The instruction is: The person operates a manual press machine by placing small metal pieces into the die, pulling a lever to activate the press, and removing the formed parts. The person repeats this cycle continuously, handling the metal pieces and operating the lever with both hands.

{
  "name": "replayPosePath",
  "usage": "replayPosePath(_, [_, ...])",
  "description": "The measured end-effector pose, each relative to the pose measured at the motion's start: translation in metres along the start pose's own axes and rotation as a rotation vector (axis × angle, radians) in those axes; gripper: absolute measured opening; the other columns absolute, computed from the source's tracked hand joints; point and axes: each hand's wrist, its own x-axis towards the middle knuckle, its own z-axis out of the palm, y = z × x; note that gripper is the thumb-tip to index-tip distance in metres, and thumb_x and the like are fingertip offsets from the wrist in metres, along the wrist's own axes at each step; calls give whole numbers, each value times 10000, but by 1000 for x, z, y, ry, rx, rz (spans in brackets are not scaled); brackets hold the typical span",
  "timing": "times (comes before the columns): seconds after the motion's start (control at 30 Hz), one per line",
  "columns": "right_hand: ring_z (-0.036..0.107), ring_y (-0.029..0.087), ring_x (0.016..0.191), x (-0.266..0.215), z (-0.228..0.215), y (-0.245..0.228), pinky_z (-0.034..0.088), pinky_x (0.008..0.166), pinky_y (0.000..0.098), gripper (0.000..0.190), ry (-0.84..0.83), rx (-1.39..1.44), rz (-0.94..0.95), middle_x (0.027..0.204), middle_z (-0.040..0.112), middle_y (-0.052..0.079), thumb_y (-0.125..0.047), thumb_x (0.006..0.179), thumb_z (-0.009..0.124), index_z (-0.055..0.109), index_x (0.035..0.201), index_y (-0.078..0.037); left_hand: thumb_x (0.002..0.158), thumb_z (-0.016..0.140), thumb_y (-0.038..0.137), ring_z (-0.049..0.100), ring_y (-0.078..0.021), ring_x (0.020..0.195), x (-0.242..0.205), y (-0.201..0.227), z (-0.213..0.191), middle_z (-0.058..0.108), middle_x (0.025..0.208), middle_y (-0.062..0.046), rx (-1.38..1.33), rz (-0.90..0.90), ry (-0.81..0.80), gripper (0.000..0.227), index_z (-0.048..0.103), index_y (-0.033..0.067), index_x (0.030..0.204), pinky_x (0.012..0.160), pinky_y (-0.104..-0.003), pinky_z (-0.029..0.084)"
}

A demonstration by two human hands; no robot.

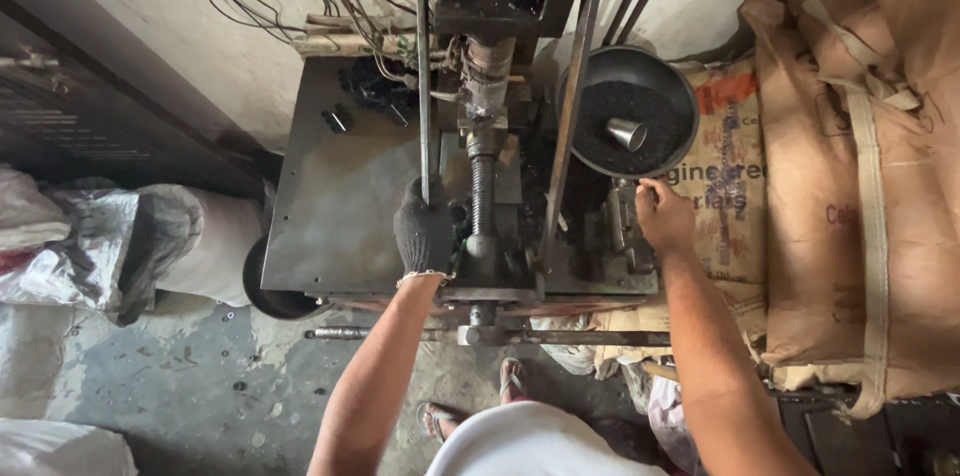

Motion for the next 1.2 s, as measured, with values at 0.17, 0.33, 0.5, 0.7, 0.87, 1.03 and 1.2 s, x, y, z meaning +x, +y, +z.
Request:
replayPosePath(0.17, [747, 312, 861, 2, 0, 2, 567, 766, 388, 304, 20, -16, -24, 914, 748, 185, -297, 966, 662, 763, 1167, -92, 1012, 548, 418, 706, -430, 842, 1, 1, -1, 725, 856, -209, -32, -27, -7, 369, 691, 95, 1118, 712, -502, 529])
replayPosePath(0.33, [746, 320, 844, 0, -3, 0, 564, 747, 394, 315, -4, -12, -12, 910, 743, 196, -296, 966, 652, 752, 1176, -83, 1007, 548, 405, 719, -415, 842, 1, -1, 0, 730, 850, -202, -27, -11, -11, 358, 693, 100, 1126, 712, -496, 533])
replayPosePath(0.5, [738, 325, 861, -1, -4, -4, 561, 750, 391, 303, 19, -20, -78, 933, 747, 198, -279, 975, 652, 755, 1170, -72, 1003, 556, 390, 721, -411, 848, -1, -1, -2, 735, 863, -199, -38, 14, -7, 352, 696, 100, 1146, 713, -493, 535])
replayPosePath(0.7, [739, 323, 813, -2, 0, 5, 558, 755, 400, 287, -25, -28, 28, 883, 738, 194, -266, 971, 646, 755, 1167, -87, 1008, 558, 409, 715, -414, 850, 1, 3, -3, 733, 862, -202, -23, -32, -16, 373, 702, 105, 1168, 715, -495, 532])
replayPosePath(0.87, [740, 343, 908, 7, 1, 6, 568, 795, 403, 273, 53, 12, -136, 968, 746, 191, -259, 972, 637, 753, 1139, -77, 934, 544, 422, 783, -369, 761, 2, 9, -5, 741, 817, -184, -133, -225, -117, 396, 681, 125, 1157, 678, -477, 584])
replayPosePath(1.03, [726, 367, 952, -1, 1, 7, 563, 829, 422, 283, 52, -15, -116, 1005, 744, 188, -270, 1041, 572, 753, 1149, -82, 997, 534, 438, 723, -414, 828, 1, 5, -3, 735, 845, -213, -19, -47, -22, 405, 702, 111, 1167, 719, -503, 536])
replayPosePath(1.2, [723, 372, 961, 4, -3, 1, 553, 837, 435, 329, 68, -32, -114, 1029, 752, 182, -274, 1094, 497, 738, 1181, -67, 997, 539, 439, 717, -418, 822, 1, 3, -3, 735, 844, -213, -49, -39, -40, 407, 700, 103, 1162, 706, -496, 527])
